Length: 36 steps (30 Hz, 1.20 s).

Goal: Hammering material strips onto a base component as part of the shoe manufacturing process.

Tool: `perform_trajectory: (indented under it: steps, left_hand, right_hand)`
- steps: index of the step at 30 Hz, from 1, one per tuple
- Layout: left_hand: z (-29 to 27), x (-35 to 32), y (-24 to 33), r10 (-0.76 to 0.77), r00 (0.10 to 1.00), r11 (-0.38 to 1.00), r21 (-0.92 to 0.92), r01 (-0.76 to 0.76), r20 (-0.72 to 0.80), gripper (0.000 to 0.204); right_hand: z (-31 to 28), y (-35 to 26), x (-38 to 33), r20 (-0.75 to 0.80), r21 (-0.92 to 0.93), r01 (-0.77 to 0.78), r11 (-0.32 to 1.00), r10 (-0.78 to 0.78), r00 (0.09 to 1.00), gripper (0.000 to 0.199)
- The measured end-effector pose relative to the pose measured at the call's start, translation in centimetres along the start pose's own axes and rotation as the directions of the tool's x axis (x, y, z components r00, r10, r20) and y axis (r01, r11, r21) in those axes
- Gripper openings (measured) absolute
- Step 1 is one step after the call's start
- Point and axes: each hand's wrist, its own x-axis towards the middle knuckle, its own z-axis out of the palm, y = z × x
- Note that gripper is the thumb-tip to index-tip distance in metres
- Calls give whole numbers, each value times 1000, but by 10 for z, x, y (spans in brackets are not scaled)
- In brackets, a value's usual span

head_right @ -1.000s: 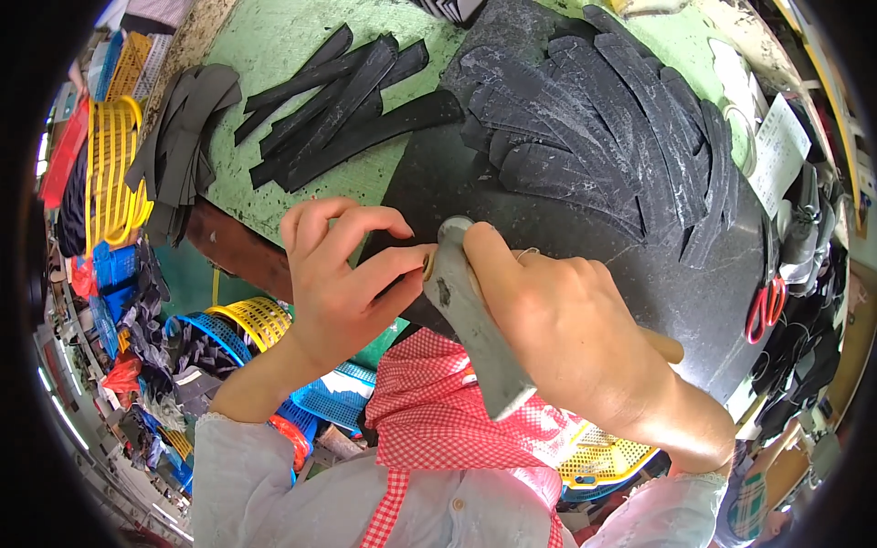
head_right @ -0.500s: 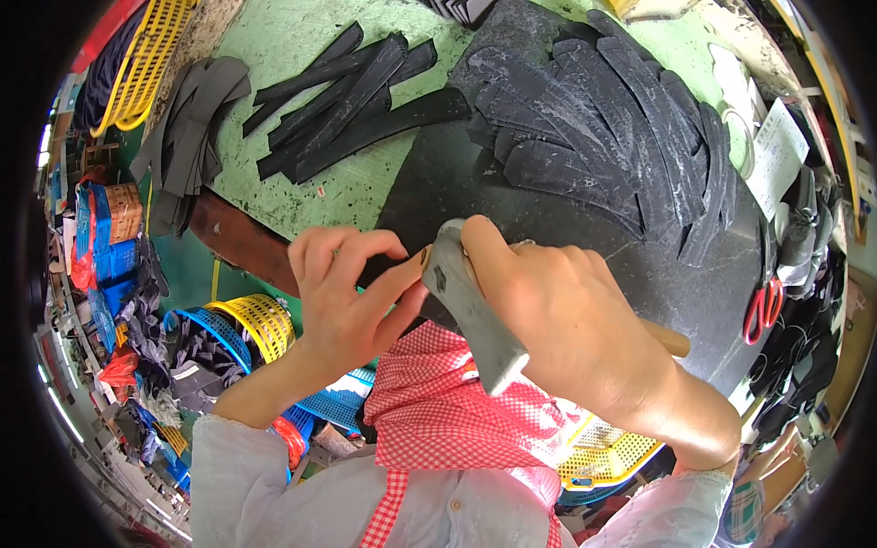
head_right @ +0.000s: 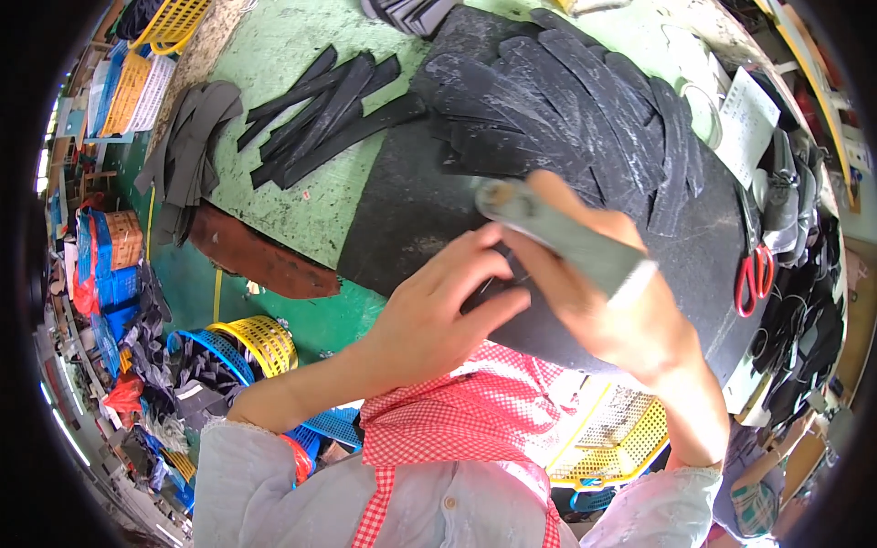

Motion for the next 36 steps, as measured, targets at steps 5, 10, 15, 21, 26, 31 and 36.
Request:
perform_trajectory:
  steps: [5, 10, 15, 21, 26, 31, 36]
  left_hand:
    - [-7, 13, -16, 89, 996, 963, -258, -84, 10, 29]
    - [-1, 34, -4, 17, 988, 1000, -13, -15, 155, 41]
    - [-4, 48, -4, 145, 940, 980, -175, -94, 309, 45]
    - [8, 59, -14, 145, 954, 981, -165, -104, 264, 34]
    - [4, 62, -22, 367, 909, 930, -115, -350, 198, 28]
    - [5, 62, -27, 480, 855, 876, -50, -480, 197, 23]
    - [10, 61, -28, 532, 828, 846, -64, -530, 176, 23]
  right_hand:
    - [-32, -4, -71, -53, -117, -278, 953, 274, 960, 19]
    - [-25, -4, -116, 53, -153, -387, 909, 399, 916, 17]
    - [-7, -1, -124, 175, -181, -272, 945, 303, 937, 24]
    - [1, 3, -131, 154, -201, -319, 926, 352, 923, 21]
    - [-15, 5, -137, 74, -265, -274, 924, 303, 950, 18]
    - [-14, -4, -136, 37, -309, -352, 883, 381, 924, 22]
    - [-14, -4, -131, -40, -65, -426, 902, 424, 905, 17]
